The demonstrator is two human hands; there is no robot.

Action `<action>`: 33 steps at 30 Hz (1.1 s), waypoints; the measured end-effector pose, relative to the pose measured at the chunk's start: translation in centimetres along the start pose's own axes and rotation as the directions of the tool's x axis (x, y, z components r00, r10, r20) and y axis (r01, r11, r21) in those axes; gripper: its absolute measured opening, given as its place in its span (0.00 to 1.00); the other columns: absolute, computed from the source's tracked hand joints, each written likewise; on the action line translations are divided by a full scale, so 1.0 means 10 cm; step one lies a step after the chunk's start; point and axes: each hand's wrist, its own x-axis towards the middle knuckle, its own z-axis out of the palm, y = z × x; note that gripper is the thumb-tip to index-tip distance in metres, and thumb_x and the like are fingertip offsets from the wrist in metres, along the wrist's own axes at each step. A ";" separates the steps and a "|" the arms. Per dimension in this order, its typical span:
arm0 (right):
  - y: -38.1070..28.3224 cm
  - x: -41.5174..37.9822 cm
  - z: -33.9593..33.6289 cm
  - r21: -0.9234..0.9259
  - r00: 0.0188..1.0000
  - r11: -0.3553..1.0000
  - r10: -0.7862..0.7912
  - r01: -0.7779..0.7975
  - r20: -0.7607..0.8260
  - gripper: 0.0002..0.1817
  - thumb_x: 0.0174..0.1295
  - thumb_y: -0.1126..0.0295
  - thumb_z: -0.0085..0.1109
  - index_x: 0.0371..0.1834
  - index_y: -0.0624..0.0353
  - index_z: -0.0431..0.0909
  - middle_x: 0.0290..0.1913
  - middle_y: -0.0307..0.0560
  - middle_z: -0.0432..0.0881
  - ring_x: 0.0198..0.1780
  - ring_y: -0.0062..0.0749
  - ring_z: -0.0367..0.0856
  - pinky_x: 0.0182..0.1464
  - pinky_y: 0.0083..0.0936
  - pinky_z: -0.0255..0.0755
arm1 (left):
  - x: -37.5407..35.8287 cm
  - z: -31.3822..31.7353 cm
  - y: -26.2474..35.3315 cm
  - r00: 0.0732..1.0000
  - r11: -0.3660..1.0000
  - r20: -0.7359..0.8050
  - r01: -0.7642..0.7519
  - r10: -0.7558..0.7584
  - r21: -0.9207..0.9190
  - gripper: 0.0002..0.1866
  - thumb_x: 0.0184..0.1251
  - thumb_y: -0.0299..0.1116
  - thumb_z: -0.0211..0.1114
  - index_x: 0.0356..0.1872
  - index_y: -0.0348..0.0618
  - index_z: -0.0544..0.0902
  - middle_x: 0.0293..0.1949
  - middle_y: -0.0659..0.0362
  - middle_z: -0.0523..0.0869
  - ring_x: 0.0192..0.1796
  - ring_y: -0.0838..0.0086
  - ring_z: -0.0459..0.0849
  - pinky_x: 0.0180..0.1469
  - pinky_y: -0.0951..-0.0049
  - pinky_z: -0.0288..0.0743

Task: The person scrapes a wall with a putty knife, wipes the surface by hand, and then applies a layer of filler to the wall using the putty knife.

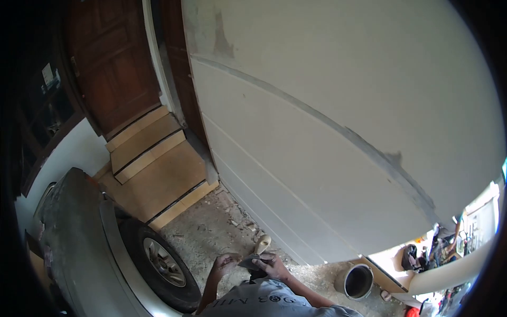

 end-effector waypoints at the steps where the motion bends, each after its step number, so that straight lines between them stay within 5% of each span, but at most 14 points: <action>1: 0.05 0.16 0.00 0.076 1.000 0.997 0.026 -0.025 -0.012 0.10 0.55 0.68 0.54 0.35 0.62 0.78 0.25 0.38 0.78 0.30 0.18 0.72 0.35 0.17 0.66 | 0.12 -0.07 0.10 1.000 0.992 -0.021 0.011 -0.009 0.125 0.10 0.56 0.28 0.57 0.38 0.33 0.76 0.33 0.55 0.80 0.39 0.78 0.77 0.40 0.80 0.69; 3: 0.15 0.49 -0.09 0.051 0.999 0.998 -0.041 0.041 0.014 0.09 0.55 0.69 0.55 0.35 0.62 0.78 0.25 0.39 0.77 0.29 0.18 0.72 0.33 0.17 0.66 | 0.18 -0.14 0.26 0.996 0.929 -0.071 0.082 -0.060 0.360 0.09 0.56 0.29 0.57 0.35 0.34 0.78 0.30 0.54 0.80 0.36 0.81 0.76 0.37 0.81 0.68; 5: -0.21 0.74 -0.07 0.196 1.000 0.981 -0.009 0.007 0.009 0.07 0.53 0.71 0.56 0.31 0.64 0.77 0.24 0.41 0.75 0.27 0.18 0.71 0.30 0.18 0.64 | 0.33 -0.20 0.47 0.987 0.976 -0.158 0.038 -0.003 0.216 0.10 0.56 0.31 0.57 0.36 0.34 0.78 0.31 0.54 0.80 0.36 0.80 0.77 0.37 0.79 0.69; 7: -0.24 1.08 -0.12 0.128 0.997 0.990 -0.070 0.066 0.019 0.07 0.52 0.71 0.57 0.28 0.65 0.77 0.23 0.42 0.75 0.26 0.18 0.70 0.28 0.19 0.64 | 0.47 -0.38 0.61 0.975 0.985 -0.219 0.068 -0.032 0.157 0.13 0.57 0.34 0.57 0.37 0.33 0.77 0.33 0.53 0.80 0.37 0.76 0.77 0.38 0.77 0.70; 10: -0.29 1.36 -0.17 0.116 0.994 0.988 -0.102 0.098 0.026 0.08 0.51 0.71 0.59 0.22 0.66 0.76 0.19 0.39 0.73 0.23 0.17 0.69 0.26 0.18 0.63 | 0.62 -0.58 0.91 0.994 0.986 -0.109 -0.002 0.021 0.165 0.13 0.57 0.33 0.58 0.36 0.32 0.77 0.32 0.53 0.81 0.36 0.75 0.79 0.38 0.77 0.71; 11: -0.34 1.43 -0.19 0.062 0.991 0.990 -0.128 0.126 0.034 0.08 0.51 0.71 0.59 0.21 0.66 0.75 0.17 0.39 0.72 0.23 0.16 0.68 0.25 0.18 0.62 | 0.66 -0.63 1.07 0.994 0.926 -0.084 -0.031 0.067 0.376 0.12 0.53 0.32 0.61 0.34 0.32 0.78 0.29 0.53 0.81 0.32 0.72 0.80 0.35 0.77 0.72; 14: -0.38 1.67 -0.29 -0.034 0.970 0.970 -0.243 0.242 -0.006 0.11 0.50 0.71 0.60 0.16 0.66 0.72 0.14 0.38 0.70 0.20 0.15 0.66 0.23 0.17 0.61 | 0.93 -0.62 1.28 0.982 0.826 -0.098 -0.079 0.160 0.558 0.11 0.50 0.30 0.63 0.32 0.33 0.79 0.27 0.53 0.82 0.29 0.71 0.81 0.32 0.77 0.73; 19: -0.50 1.83 -0.30 -0.035 0.964 0.977 -0.215 0.212 -0.158 0.06 0.51 0.71 0.59 0.23 0.62 0.76 0.22 0.38 0.75 0.28 0.19 0.71 0.34 0.19 0.66 | 1.44 -0.58 1.86 0.969 0.835 0.098 -0.246 0.228 0.493 0.08 0.45 0.27 0.64 0.27 0.33 0.79 0.24 0.52 0.80 0.28 0.68 0.79 0.31 0.73 0.72; 25: -0.99 1.92 -0.12 0.047 0.938 0.982 -0.159 0.183 -0.309 0.11 0.56 0.73 0.51 0.42 0.56 0.75 0.37 0.41 0.72 0.40 0.25 0.70 0.44 0.20 0.64 | 2.11 -1.06 2.16 0.665 0.432 0.580 -0.746 0.469 0.506 0.09 0.46 0.25 0.62 0.31 0.36 0.80 0.30 0.52 0.81 0.32 0.64 0.79 0.35 0.69 0.73; 28: -1.15 1.85 -0.02 -0.267 0.962 0.950 -0.212 0.160 -0.175 0.16 0.55 0.76 0.49 0.48 0.57 0.73 0.38 0.42 0.72 0.40 0.25 0.70 0.44 0.21 0.64 | 2.30 -1.18 2.55 0.523 0.310 0.678 -0.852 0.516 0.422 0.09 0.44 0.26 0.63 0.31 0.38 0.81 0.30 0.55 0.82 0.33 0.67 0.79 0.34 0.71 0.73; 30: -1.16 1.77 0.21 0.008 0.962 0.990 -0.133 0.139 -0.237 0.17 0.55 0.78 0.45 0.50 0.58 0.71 0.42 0.48 0.74 0.39 0.33 0.74 0.42 0.24 0.70 | 2.50 -1.18 2.70 0.289 0.134 0.775 -0.956 0.562 0.260 0.12 0.40 0.29 0.64 0.31 0.41 0.81 0.31 0.58 0.82 0.32 0.70 0.79 0.35 0.72 0.73; 31: -1.16 1.68 0.33 0.353 0.968 0.931 0.003 0.089 -0.251 0.20 0.54 0.80 0.43 0.51 0.58 0.70 0.42 0.53 0.74 0.38 0.36 0.75 0.39 0.26 0.72 | 2.55 -1.14 2.85 0.177 0.041 0.820 -0.982 0.544 0.184 0.14 0.39 0.30 0.65 0.32 0.42 0.81 0.32 0.59 0.82 0.33 0.71 0.78 0.36 0.72 0.73; 32: -1.16 1.59 0.45 0.659 0.966 0.749 0.120 0.063 -0.229 0.22 0.52 0.81 0.42 0.53 0.57 0.68 0.43 0.58 0.74 0.36 0.39 0.76 0.35 0.29 0.75 | 2.59 -1.08 3.00 0.055 -0.051 0.857 -0.994 0.513 0.094 0.15 0.38 0.30 0.65 0.34 0.42 0.81 0.33 0.60 0.82 0.34 0.72 0.78 0.37 0.71 0.73; 33: -1.13 1.54 0.61 0.810 0.934 0.534 0.097 0.244 -0.345 0.26 0.51 0.82 0.39 0.58 0.60 0.60 0.41 0.64 0.73 0.32 0.47 0.77 0.26 0.30 0.76 | 2.62 -1.03 3.09 -0.011 -0.080 0.881 -0.996 0.473 0.030 0.16 0.38 0.31 0.64 0.35 0.42 0.80 0.34 0.61 0.81 0.35 0.72 0.78 0.38 0.71 0.73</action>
